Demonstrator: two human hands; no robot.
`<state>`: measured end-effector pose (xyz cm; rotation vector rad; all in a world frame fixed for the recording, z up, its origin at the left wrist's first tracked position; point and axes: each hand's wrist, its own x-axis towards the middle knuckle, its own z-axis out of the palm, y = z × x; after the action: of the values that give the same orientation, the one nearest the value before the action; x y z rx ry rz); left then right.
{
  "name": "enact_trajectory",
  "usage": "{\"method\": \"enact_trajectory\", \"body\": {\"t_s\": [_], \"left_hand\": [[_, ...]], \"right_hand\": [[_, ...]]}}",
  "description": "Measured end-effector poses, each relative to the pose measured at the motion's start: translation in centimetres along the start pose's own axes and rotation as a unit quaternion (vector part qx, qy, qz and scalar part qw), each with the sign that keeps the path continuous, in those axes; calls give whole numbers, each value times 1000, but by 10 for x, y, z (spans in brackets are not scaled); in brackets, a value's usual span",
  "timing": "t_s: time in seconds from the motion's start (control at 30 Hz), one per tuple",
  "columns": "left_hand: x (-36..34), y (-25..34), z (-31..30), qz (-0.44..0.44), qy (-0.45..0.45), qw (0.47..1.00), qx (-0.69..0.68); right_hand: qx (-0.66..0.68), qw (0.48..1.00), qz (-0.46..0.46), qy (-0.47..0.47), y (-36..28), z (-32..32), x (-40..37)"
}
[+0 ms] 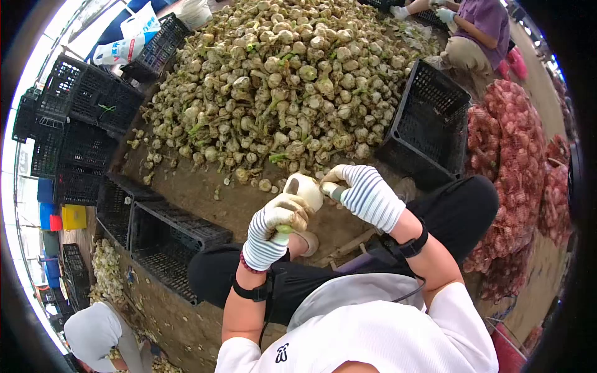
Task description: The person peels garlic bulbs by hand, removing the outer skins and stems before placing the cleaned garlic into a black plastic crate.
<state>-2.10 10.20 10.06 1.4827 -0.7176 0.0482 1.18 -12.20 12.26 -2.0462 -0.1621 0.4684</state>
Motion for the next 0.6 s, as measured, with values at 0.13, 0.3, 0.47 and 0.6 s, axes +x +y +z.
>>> {"method": "enact_trajectory", "body": {"t_s": [0.13, 0.3, 0.47, 0.6], "left_hand": [[-3, 3, 4, -19, 20, 1000, 1], [-5, 5, 5, -2, 35, 999, 28], [-12, -8, 6, -18, 111, 994, 7], [-9, -9, 11, 1, 110, 994, 0]], "right_hand": [[32, 997, 53, -49, -1, -1, 3], [41, 998, 20, -42, 0, 3, 2], [100, 992, 59, -50, 9, 12, 3], [-47, 998, -48, 17, 1, 19, -6]]}}
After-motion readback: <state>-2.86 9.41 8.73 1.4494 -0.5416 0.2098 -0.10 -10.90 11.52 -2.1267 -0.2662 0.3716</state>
